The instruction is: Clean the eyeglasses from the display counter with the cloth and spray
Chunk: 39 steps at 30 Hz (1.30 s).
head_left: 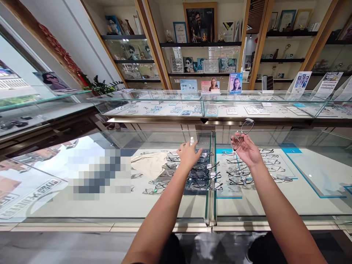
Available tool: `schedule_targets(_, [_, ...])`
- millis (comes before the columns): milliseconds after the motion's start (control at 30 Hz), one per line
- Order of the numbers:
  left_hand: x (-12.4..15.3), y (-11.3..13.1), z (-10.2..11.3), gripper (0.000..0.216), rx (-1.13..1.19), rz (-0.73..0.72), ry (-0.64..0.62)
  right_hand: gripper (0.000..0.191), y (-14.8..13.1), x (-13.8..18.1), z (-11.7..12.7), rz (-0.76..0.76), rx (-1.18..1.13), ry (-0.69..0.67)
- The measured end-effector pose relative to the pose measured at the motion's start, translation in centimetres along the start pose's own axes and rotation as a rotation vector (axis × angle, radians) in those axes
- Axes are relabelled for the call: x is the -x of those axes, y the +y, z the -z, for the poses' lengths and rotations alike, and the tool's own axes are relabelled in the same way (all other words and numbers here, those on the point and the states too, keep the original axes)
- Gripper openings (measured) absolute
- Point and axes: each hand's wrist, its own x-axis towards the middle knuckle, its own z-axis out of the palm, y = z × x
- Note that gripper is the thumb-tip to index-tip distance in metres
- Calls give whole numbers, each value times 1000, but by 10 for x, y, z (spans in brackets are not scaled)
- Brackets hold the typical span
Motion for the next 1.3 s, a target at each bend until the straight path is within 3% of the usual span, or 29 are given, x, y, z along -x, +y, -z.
schedule_targets(167, [2,5,5,48,6,-9,40,28,1,1,-1,-8,-8,-5])
schedule_targets(267, [2,7,11,51,52,-35,136,26,1,1,-1,-13,-36,-26])
schedule_targets(400, [5,10,13,56,319,-171,298,27,5,1,-3,-13,-15,-10])
schedule_targets(467, [8,13,11,54,497,-227,299,29,9,2,-6,-9,29,10])
schedule_targets(533, [10,17,8,58,687,-227,235,31,12,3,-9,-8,75,21])
schedule_targets(600, [11,21,6,75,927,-173,121,33,14,4,-12,-8,113,18])
schedule_targets(667, [10,25,6,95,1203,-73,-45,36,15,5,-15,-3,138,15])
schedule_targets(733, [10,28,9,95,1398,17,-218,38,16,6,-17,-2,156,18])
schedule_targets(833, [11,32,15,72,1494,77,-377,40,17,7,-20,-4,181,28])
schedule_targets(1100, [21,43,35,41,1846,124,-746,43,22,12,-26,-27,283,31])
schedule_targets(1200, [24,46,41,67,1855,102,-813,42,25,13,-27,-48,334,15])
schedule_targets(1300, [26,49,44,75,1802,59,-814,43,29,14,-27,-55,380,3])
